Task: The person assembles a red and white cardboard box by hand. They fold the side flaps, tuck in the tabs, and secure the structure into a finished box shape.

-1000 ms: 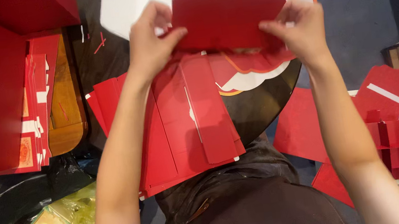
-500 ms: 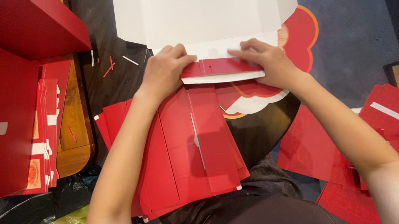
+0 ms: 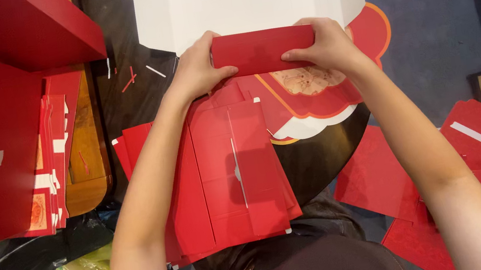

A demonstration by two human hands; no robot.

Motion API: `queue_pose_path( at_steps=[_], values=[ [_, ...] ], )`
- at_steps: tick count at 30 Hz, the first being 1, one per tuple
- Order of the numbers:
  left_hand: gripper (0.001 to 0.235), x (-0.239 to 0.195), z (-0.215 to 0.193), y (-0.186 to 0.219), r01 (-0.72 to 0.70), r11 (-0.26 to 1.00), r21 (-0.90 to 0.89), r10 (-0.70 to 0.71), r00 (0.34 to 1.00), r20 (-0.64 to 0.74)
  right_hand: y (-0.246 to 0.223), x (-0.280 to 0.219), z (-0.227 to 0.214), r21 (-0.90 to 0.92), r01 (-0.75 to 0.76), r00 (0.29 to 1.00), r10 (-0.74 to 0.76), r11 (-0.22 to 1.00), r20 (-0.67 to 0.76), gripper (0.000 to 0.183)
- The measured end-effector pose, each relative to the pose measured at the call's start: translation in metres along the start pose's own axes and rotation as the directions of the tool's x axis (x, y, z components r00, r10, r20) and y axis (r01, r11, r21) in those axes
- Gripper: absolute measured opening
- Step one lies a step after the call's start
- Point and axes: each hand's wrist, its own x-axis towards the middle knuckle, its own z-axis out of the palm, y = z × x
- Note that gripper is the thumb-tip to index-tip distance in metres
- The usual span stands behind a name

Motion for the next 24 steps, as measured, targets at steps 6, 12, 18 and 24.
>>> queue_pose_path(
  at_steps=[6,12,18,24],
  values=[
    [0.08,0.01,0.013,-0.005,0.05,0.996,0.069,-0.045,0.997,-0.064,-0.001,0.002,0.012,-0.177,0.025,0.995,-0.042,0.984,-0.09,0.057],
    [0.076,0.01,0.008,0.005,-0.1,0.969,0.224,0.124,0.987,-0.1,-0.005,0.007,0.009,-0.303,0.032,0.993,-0.065,0.953,-0.1,0.062],
    [0.029,-0.014,-0.005,0.024,-0.363,0.924,0.123,0.373,0.925,-0.069,-0.003,-0.024,-0.004,-0.077,0.295,0.955,-0.297,0.952,-0.005,0.026],
    [0.01,-0.071,0.033,0.017,-0.513,0.777,0.364,0.552,0.834,-0.004,0.016,-0.077,0.024,-0.397,0.576,0.768,-0.639,0.715,-0.036,0.03]
  ],
)
